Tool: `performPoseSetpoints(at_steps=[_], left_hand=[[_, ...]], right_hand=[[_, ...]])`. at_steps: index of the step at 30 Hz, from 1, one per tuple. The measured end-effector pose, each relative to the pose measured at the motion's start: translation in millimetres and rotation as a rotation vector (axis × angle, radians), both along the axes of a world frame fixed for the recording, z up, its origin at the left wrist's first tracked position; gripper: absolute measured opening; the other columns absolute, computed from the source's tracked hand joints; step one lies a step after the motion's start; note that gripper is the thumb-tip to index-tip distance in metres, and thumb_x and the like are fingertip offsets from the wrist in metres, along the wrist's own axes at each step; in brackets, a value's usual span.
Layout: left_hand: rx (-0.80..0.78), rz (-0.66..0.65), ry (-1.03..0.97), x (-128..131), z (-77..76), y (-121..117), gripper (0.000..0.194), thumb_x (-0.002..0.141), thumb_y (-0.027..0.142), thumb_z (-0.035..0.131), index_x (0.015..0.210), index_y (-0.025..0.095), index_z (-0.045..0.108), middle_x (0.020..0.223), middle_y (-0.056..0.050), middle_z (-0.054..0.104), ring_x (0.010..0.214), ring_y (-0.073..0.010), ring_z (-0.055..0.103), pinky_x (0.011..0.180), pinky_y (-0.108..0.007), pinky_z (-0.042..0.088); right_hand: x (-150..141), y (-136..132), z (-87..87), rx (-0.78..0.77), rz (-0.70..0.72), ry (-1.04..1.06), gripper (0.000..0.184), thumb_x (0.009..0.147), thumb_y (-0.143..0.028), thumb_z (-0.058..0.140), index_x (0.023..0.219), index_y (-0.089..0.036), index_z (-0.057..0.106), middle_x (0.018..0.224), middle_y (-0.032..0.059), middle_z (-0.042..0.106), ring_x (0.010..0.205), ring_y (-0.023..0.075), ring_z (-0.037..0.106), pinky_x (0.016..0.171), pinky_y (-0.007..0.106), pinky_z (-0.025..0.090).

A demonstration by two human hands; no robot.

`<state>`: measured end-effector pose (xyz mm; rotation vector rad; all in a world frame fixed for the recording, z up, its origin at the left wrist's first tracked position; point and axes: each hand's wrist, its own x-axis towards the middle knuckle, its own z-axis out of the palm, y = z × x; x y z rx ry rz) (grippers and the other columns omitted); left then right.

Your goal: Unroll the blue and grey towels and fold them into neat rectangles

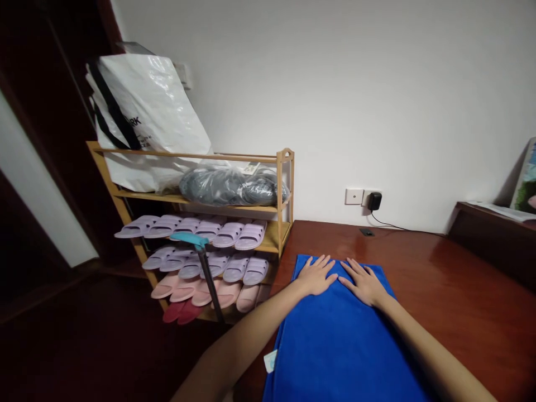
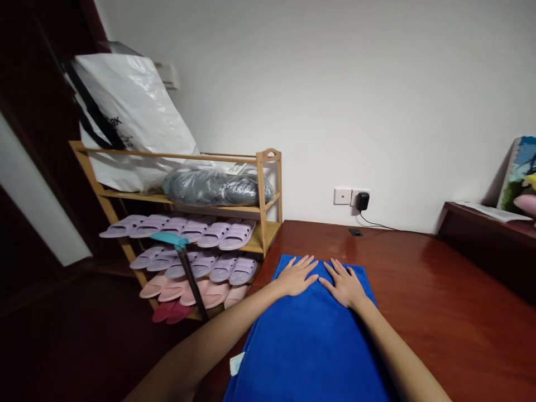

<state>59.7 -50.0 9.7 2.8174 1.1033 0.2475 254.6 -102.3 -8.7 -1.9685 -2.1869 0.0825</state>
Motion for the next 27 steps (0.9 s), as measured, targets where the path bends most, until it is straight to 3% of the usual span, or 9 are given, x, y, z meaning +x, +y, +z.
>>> performPoseSetpoints(at_steps=[3, 8, 14, 18, 22, 27], left_hand=[[0.057, 0.047, -0.043, -11, 2.3, -12, 0.064, 0.097, 0.051, 0.016, 0.147, 0.012, 0.025, 0.154, -0.012, 0.018, 0.142, -0.0247, 0.01, 0.113, -0.049, 0.007], [-0.032, 0.0, 0.031, -37, 1.1, -33, 0.072, 0.093, 0.064, 0.018, 0.148, 0.019, 0.023, 0.154, -0.008, 0.017, 0.142, -0.0258, 0.01, 0.112, -0.052, 0.008], [0.008, 0.069, -0.004, -51, 6.1, -56, 0.071, 0.095, 0.06, 0.017, 0.149, 0.014, 0.019, 0.155, -0.01, 0.012, 0.142, -0.0241, 0.007, 0.113, -0.047, 0.008], [-0.036, -0.072, 0.015, -66, 6.3, -75, 0.069, 0.095, 0.061, 0.017, 0.15, 0.021, 0.016, 0.155, -0.007, 0.013, 0.143, -0.0232, 0.006, 0.113, -0.047, 0.007], [-0.026, -0.079, 0.044, -70, 8.5, -83, 0.067, 0.095, 0.06, 0.021, 0.149, 0.021, 0.02, 0.155, -0.008, 0.014, 0.142, -0.0255, 0.007, 0.112, -0.051, 0.007], [-0.001, -0.206, 0.023, -65, 10.0, -83, 0.064, 0.095, 0.059, 0.024, 0.149, 0.024, 0.018, 0.155, -0.006, 0.013, 0.142, -0.0247, 0.007, 0.113, -0.052, 0.006]], right_hand=[[-1, -17, 1.9, 0.025, -0.041, 0.001, 0.075, 0.086, -0.069, 0.016, 0.147, -0.026, 0.023, 0.154, 0.0055, 0.014, 0.142, 0.0198, 0.01, 0.114, 0.046, 0.011], [-6, -52, -1.0, -0.023, -0.06, -0.002, 0.077, 0.082, -0.075, 0.019, 0.146, -0.031, 0.024, 0.153, 0.0036, 0.018, 0.142, 0.0236, 0.01, 0.112, 0.051, 0.015], [-5, -75, 2.7, -0.028, -0.079, 0.014, 0.075, 0.084, -0.073, 0.019, 0.146, -0.032, 0.02, 0.154, 0.0029, 0.012, 0.142, 0.0225, 0.009, 0.113, 0.049, 0.013], [1, -92, 0.4, -0.056, -0.052, 0.014, 0.069, 0.085, -0.071, 0.018, 0.146, -0.036, 0.019, 0.154, -0.0014, 0.01, 0.142, 0.0201, 0.007, 0.114, 0.048, 0.013], [0, -102, 1.7, -0.024, -0.041, -0.003, 0.072, 0.085, -0.071, 0.02, 0.146, -0.033, 0.019, 0.154, 0.0007, 0.01, 0.142, 0.0205, 0.008, 0.115, 0.047, 0.014], [-7, -109, 10.1, -0.041, 0.156, -0.01, 0.065, 0.088, -0.067, 0.022, 0.145, -0.038, 0.016, 0.153, -0.0034, 0.011, 0.142, 0.019, 0.011, 0.115, 0.048, 0.014]])
